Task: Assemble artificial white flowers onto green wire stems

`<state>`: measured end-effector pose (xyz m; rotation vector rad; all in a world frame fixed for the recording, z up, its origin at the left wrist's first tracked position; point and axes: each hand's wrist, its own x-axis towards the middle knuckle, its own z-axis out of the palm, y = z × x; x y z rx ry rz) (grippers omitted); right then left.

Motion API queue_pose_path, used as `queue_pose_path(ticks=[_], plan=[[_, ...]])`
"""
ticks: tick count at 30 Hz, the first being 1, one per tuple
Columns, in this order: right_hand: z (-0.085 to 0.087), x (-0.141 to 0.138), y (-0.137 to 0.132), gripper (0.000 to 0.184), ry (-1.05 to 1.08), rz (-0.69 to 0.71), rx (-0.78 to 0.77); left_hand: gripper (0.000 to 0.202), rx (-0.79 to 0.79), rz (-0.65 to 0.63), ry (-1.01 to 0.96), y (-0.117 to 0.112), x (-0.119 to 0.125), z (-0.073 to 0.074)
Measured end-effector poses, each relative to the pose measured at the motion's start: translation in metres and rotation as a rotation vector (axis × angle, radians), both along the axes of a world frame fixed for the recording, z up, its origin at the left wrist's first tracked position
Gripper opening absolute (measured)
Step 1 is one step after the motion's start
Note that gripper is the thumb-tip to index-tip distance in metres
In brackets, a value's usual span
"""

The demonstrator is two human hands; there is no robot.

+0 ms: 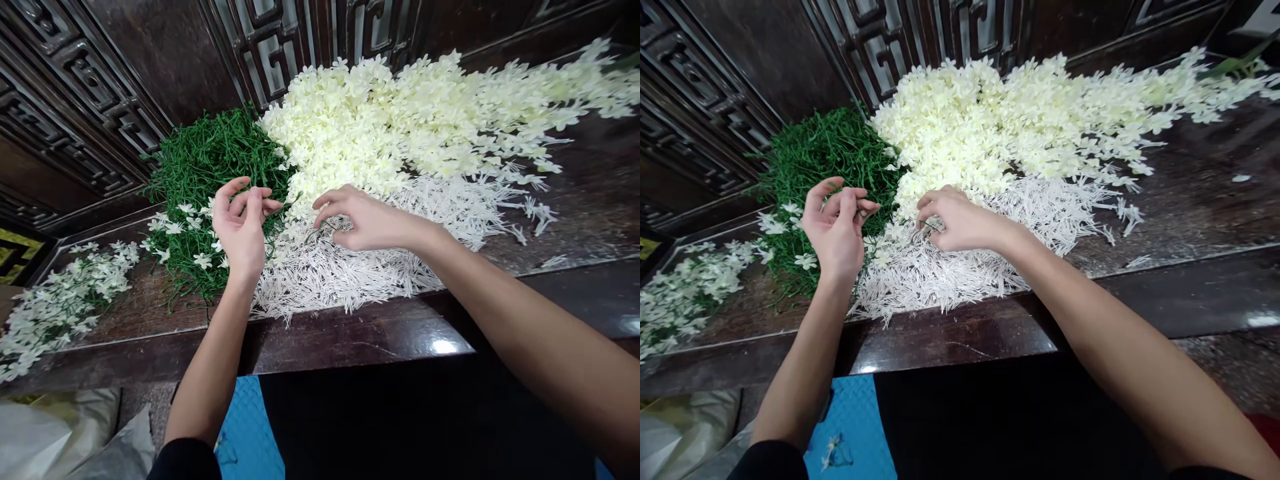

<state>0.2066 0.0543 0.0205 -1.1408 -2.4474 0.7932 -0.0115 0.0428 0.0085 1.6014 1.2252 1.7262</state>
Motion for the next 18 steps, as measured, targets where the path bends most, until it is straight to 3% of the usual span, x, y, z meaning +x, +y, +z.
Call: queue_pose_path(ticks=[3, 9, 14, 18], plan=[[-0.013, -0.003, 0.003, 0.04, -0.14, -0.031, 0.129, 0.021, -0.086, -0.125, 0.028, -0.008, 0.011, 0.008], [-0.014, -0.003, 0.001, 0.029, -0.169, -0.022, 0.104, 0.02, -0.324, -0.422, 0.033, -0.016, 0.018, 0.012], [-0.005, -0.003, 0.0, 0.038, -0.031, -0.141, 0.111, 0.011, -0.395, -0.432, 0.086, -0.016, 0.017, 0.009], [0.001, -0.002, 0.002, 0.027, 0.25, -0.316, 0.174, 0.014, -0.407, -0.402, 0.042, -0.017, 0.019, 0.012]])
